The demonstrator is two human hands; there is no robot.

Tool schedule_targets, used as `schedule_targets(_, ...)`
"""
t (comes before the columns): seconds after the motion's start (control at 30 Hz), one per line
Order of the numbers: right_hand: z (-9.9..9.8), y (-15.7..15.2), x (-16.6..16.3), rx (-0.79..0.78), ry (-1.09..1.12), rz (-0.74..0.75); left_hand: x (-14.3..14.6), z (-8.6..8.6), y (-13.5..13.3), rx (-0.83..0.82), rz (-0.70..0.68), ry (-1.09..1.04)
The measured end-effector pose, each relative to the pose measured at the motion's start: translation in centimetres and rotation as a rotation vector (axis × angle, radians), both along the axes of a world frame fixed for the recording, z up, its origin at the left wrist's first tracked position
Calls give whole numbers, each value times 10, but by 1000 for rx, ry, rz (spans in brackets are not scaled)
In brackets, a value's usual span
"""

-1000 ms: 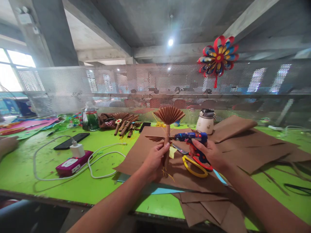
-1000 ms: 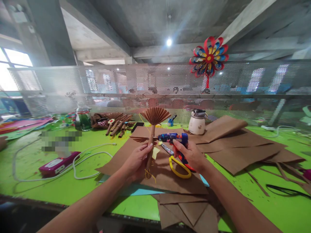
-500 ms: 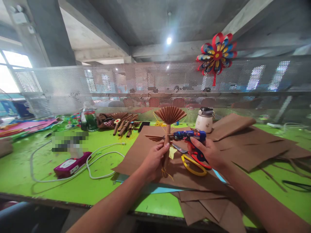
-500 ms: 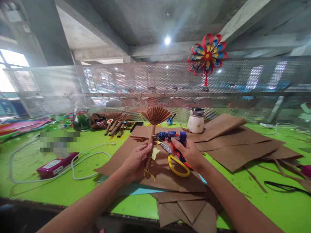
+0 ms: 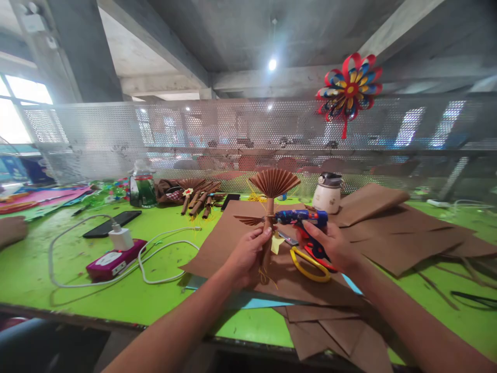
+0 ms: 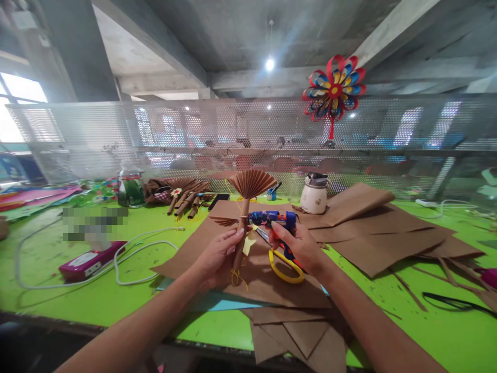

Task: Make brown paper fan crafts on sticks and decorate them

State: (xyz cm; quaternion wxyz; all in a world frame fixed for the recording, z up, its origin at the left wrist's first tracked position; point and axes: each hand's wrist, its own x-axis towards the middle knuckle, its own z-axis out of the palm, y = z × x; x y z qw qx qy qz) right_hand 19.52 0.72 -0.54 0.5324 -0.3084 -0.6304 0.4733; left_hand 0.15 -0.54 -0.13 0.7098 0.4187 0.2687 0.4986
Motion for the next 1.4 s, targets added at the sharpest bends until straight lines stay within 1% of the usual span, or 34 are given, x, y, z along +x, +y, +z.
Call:
schedule_targets(0.17,-1,0,7,-21,-15,-12,-2,0,0,16,15,-6)
schedule_targets(0.27,1,-1,12,30,-49,-37,-4,1,2,12,16,-10)
schedule_targets(0.33,3,-1,15,94,-69,-91,-5,0,4,5,36,-7)
schedule_targets(0.4,4,1,20,154,-121,-192,-6,0,6,0,79,-9)
schedule_targets(0.5,2,10,30,227,-281,-400,-7,-1,9,2,130,-24)
schedule_targets(0.6,-5,25,43,296,-506,-643,-8,0,9,17,130,-35)
schedule_targets(0.67,-13,39,53,304,-680,-787,-8,2,9,21,137,-43)
schedule_targets(0.73,-22,54,64,293,-854,-843,-9,5,9,17,148,-53)
schedule_targets(0.8,-32,69,72,315,-987,-817,-9,7,8,10,150,-58)
schedule_targets(0.87,-42,81,77,309,-1061,-768,-9,9,8,7,152,-64)
schedule_targets(0.97,-52,89,81,296,-1068,-688,-9,9,8,11,156,-78)
schedule_targets(1.07,-55,88,83,293,-1020,-652,-9,7,9,18,145,-81)
schedule_targets(1.13,-50,83,81,297,-972,-657,-9,6,10,14,146,-61)
schedule_targets(1.2,-40,73,71,312,-903,-679,-9,5,11,8,159,-39)
schedule_targets(1.23,-33,66,62,325,-866,-689,-9,4,11,10,163,-32)
schedule_targets(1.3,-20,49,36,330,-734,-661,-8,2,11,27,162,-30)
schedule_targets(1.33,-14,38,22,317,-672,-596,-7,1,11,39,150,-29)
schedule_targets(1.37,-9,28,6,217,-517,-412,-6,-1,11,52,138,-26)
schedule_targets(1.4,-6,18,-8,115,-388,-265,-6,-3,11,67,126,-19)
